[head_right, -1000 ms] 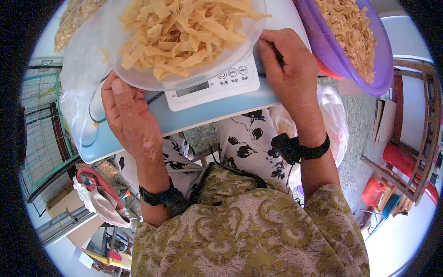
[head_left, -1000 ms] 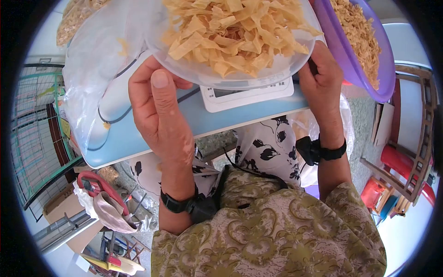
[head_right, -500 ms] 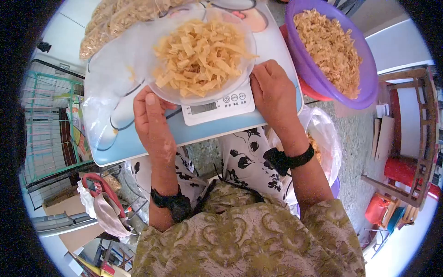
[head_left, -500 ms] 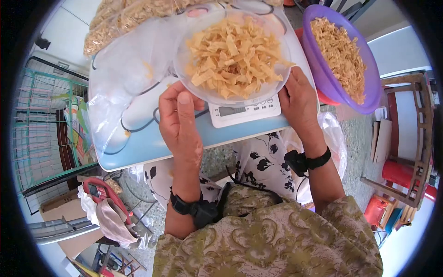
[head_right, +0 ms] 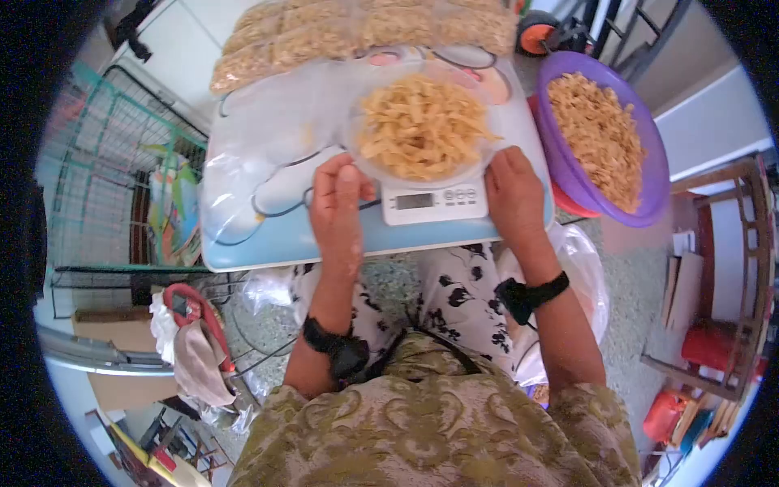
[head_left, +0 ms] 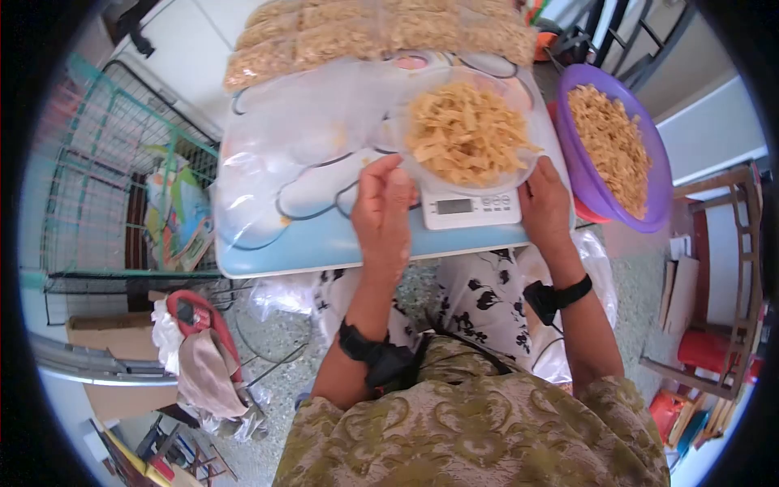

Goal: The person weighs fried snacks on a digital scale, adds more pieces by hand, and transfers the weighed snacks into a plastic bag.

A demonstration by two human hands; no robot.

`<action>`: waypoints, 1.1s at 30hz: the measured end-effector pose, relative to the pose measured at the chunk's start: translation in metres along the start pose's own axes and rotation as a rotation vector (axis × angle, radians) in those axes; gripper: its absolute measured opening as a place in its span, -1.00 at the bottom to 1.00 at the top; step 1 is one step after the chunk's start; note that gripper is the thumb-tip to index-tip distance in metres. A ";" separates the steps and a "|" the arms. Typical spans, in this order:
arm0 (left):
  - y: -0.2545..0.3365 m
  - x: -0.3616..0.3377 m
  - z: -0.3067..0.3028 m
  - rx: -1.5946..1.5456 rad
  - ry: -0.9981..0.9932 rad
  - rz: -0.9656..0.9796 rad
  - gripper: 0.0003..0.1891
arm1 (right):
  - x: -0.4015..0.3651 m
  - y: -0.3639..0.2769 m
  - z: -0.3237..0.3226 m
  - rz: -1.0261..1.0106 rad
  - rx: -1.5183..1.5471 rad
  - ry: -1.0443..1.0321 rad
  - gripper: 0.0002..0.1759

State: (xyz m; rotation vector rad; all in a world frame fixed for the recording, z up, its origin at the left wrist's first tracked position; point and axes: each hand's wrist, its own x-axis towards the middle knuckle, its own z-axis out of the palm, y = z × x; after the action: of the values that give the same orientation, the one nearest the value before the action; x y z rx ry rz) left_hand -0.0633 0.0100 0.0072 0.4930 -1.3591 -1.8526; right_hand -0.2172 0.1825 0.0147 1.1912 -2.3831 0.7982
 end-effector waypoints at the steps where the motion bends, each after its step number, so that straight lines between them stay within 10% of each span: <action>1: -0.002 0.000 -0.001 -0.021 -0.013 0.014 -0.70 | 0.000 0.000 0.000 -0.014 0.004 0.011 -0.92; 11: 0.014 -0.004 -0.026 0.333 0.088 0.126 -0.68 | -0.001 -0.004 -0.002 0.018 -0.029 -0.037 -0.94; 17: 0.035 0.015 -0.086 1.311 0.416 0.558 -0.57 | 0.000 -0.006 -0.004 0.015 -0.005 -0.038 -0.94; 20: 0.036 0.013 -0.110 1.609 0.520 0.468 -0.51 | -0.001 -0.006 -0.004 0.021 -0.001 -0.053 -0.94; 33: 0.041 0.004 -0.133 1.246 0.339 0.198 -0.74 | -0.002 -0.006 -0.005 -0.016 -0.021 -0.045 -0.93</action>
State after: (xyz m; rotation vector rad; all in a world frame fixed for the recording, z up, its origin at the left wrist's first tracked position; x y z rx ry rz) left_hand 0.0413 -0.0822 -0.0017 1.1501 -2.0829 -0.5256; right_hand -0.2109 0.1833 0.0195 1.2311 -2.4089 0.7475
